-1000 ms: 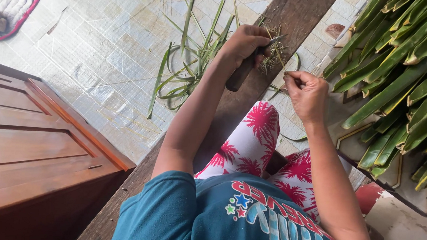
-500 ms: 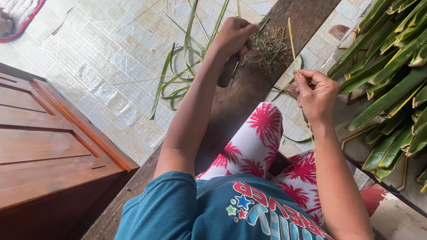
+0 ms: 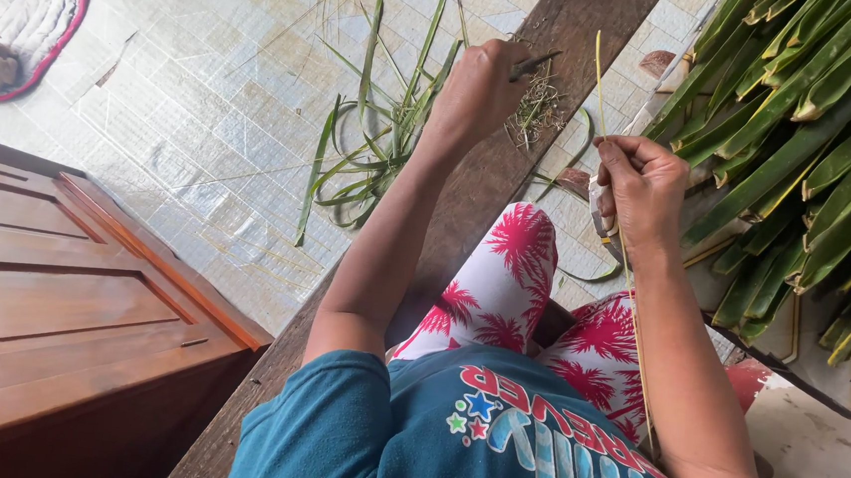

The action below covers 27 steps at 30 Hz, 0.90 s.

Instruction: Stripping palm leaves from their midribs using a knife

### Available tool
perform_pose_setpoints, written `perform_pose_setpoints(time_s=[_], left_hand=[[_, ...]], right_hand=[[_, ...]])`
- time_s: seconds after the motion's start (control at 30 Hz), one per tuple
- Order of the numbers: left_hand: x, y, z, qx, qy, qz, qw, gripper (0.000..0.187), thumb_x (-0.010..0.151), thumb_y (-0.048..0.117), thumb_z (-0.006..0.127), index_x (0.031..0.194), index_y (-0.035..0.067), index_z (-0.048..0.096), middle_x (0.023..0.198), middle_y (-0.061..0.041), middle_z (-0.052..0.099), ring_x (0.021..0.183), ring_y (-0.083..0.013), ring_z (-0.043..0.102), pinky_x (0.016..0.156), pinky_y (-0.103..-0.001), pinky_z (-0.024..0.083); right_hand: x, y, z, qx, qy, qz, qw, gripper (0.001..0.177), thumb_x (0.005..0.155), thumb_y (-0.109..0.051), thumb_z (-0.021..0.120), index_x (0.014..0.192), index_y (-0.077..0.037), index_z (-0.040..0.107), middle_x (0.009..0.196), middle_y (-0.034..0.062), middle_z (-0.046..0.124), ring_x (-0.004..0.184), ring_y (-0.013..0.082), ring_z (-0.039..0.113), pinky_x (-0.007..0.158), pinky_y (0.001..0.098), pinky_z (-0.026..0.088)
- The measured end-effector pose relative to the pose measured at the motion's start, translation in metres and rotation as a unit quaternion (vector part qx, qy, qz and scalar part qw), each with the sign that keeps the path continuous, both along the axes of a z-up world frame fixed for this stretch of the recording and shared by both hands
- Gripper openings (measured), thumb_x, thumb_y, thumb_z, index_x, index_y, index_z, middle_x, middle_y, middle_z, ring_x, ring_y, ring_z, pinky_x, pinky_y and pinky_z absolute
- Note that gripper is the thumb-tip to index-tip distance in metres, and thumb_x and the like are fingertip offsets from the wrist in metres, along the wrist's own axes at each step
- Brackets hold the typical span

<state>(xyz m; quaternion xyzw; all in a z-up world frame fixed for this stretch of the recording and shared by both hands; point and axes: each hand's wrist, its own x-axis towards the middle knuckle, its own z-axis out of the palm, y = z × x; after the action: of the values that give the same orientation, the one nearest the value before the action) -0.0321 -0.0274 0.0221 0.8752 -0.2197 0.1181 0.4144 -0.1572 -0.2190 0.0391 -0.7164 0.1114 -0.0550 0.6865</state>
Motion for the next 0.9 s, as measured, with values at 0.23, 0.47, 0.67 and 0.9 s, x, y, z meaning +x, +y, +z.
perform_pose_setpoints(time_s=[0.23,0.47,0.67,0.9], left_hand=[[-0.012,-0.008,0.010,-0.051,0.040,-0.024,0.998,0.007,0.074,0.009,0.075,0.076,0.002,0.073,0.058,-0.006,0.071,0.040,-0.0092,0.062,0.031,-0.023,0.047],[-0.019,-0.019,0.008,-0.018,0.042,-0.135,0.990,0.023,0.074,0.000,0.068,0.096,0.004,0.074,0.068,-0.005,0.074,0.043,-0.0067,0.060,0.032,-0.016,0.047],[-0.031,-0.021,0.014,0.042,-0.005,-0.115,0.992,0.011,0.066,0.007,0.072,0.077,0.004,0.074,0.067,-0.006,0.069,0.050,-0.0158,0.061,0.043,-0.030,0.053],[-0.006,0.019,0.006,0.046,-0.129,-0.074,0.988,0.013,0.088,0.017,0.071,0.087,0.005,0.077,0.099,-0.011,0.063,0.062,-0.0140,0.068,0.051,-0.019,0.064]], right_hand=[[-0.006,0.003,0.003,0.047,-0.003,0.026,0.999,0.009,0.093,-0.010,0.067,0.098,-0.002,0.068,0.062,0.0022,0.058,0.034,0.0042,0.040,0.029,0.0176,0.029],[-0.012,0.010,0.011,-0.049,0.015,0.062,0.997,0.011,0.093,-0.011,0.068,0.100,-0.003,0.070,0.061,0.0027,0.060,0.035,0.0051,0.041,0.030,0.0180,0.032],[-0.010,-0.005,0.016,-0.275,-0.071,0.120,0.951,0.015,0.093,-0.002,0.069,0.106,0.003,0.072,0.071,0.0075,0.066,0.046,0.0078,0.044,0.041,0.0211,0.031],[-0.001,-0.043,0.049,-0.465,-0.156,0.223,0.843,0.010,0.100,0.004,0.066,0.106,0.007,0.072,0.093,0.0208,0.071,0.032,0.0111,0.035,0.025,0.0201,0.025]])
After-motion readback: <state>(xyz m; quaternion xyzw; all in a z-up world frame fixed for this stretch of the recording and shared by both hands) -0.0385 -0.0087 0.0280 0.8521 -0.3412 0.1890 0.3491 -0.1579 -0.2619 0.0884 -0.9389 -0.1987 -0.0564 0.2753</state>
